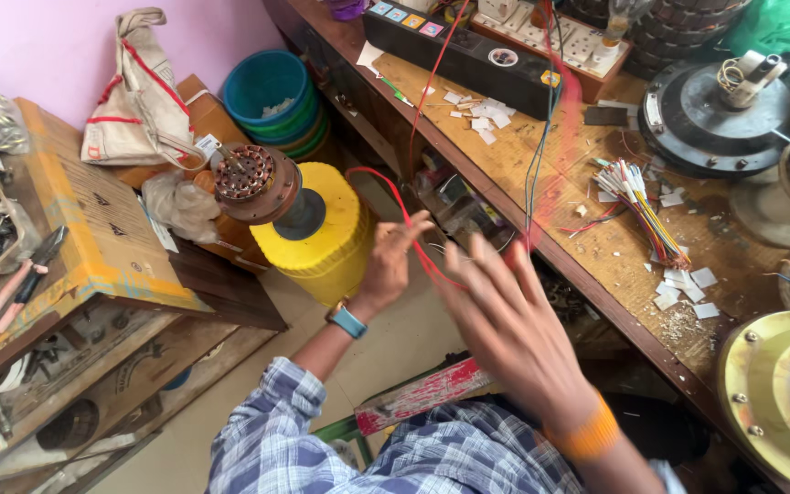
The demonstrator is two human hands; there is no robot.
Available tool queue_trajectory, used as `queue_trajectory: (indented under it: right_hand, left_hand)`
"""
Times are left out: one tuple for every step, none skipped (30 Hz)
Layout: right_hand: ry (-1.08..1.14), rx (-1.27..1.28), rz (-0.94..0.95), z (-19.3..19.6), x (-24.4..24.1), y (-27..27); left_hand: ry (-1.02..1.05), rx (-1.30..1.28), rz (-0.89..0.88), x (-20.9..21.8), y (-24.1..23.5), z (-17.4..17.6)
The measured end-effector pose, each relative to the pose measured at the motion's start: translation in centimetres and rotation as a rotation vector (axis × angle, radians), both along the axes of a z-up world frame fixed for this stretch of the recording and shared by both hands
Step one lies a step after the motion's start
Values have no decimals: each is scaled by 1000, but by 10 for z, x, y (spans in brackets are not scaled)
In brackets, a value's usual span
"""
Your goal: The person works at a cluttered workbench, stripping and twisting red wires, then using a green-handled screwdriver to tighten connections on a brass-colored circular component. They repeatedly adjust and test the wiring, handling multiple motor-like assemblies and loose wire bundles on the table.
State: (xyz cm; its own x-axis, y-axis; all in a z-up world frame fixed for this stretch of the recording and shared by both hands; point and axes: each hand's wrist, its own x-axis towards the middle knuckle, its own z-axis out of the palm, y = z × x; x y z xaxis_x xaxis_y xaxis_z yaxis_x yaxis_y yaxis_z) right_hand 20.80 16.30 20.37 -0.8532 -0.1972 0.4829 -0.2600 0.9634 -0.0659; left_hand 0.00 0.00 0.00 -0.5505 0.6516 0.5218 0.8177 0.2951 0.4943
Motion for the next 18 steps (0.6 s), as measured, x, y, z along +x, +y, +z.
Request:
queue_trajectory:
  right_hand:
    - [15, 29, -50, -9, -21, 2]
    - [31, 59, -100, -17, -37, 4]
    - [50, 89, -159, -23, -45, 7]
    - [-281, 67, -181, -30, -46, 11]
    - [-622, 40, -196, -39, -45, 14]
    - [-962, 9, -203, -48, -43, 16]
    - [-973, -26, -191, -58, -37, 17]
    - [-983, -62, -180, -68, -29, 15]
    - [-993, -94, -170, -75, -22, 14]
    - [-866, -299, -57, -78, -15, 14]
    - [-714, -501, 48, -77, -12, 16]
    - [-551, -692, 154, -72, -9, 21]
    - [-480, -931, 226, -66, -8, 24]
    - [-397, -1166, 300, -57, -8, 30]
    - [-365, -1357, 431, -48, -2, 36]
    - [-323, -1545, 567, -41, 0, 37]
    - [-288, -1725, 607, -31, -8, 39]
    - [-248, -1904, 647, -20, -11, 41]
  left_hand:
    - [-95, 77, -48, 18, 2, 13]
    - [-190, 155, -97, 31, 5, 27]
    - [-282, 231, -155, 37, 8, 43]
    - [-609, 561, -306, 36, 12, 58]
    - [-949, 888, -449, 34, 16, 71]
    - [-1105, 1109, -445, 14, 15, 87]
    - [-1264, 1340, -422, -12, 9, 104]
    - [-1124, 1328, -341, -42, 3, 124]
    - [-1039, 1323, -70, -75, -1, 148]
    - [-1039, 1292, -156, -84, -12, 164]
    - [-1031, 1255, -259, -89, -12, 178]
    - [-1146, 1157, -369, -76, -3, 181]
    - [-1261, 1033, -472, -51, 2, 179]
    - [-1372, 902, -572, -24, 9, 176]
    - [-1171, 546, -532, 4, 18, 174]
    - [-846, 331, -693, 31, 23, 174]
    - [-787, 97, -710, 56, 33, 176]
    - [-695, -100, -661, 78, 37, 180]
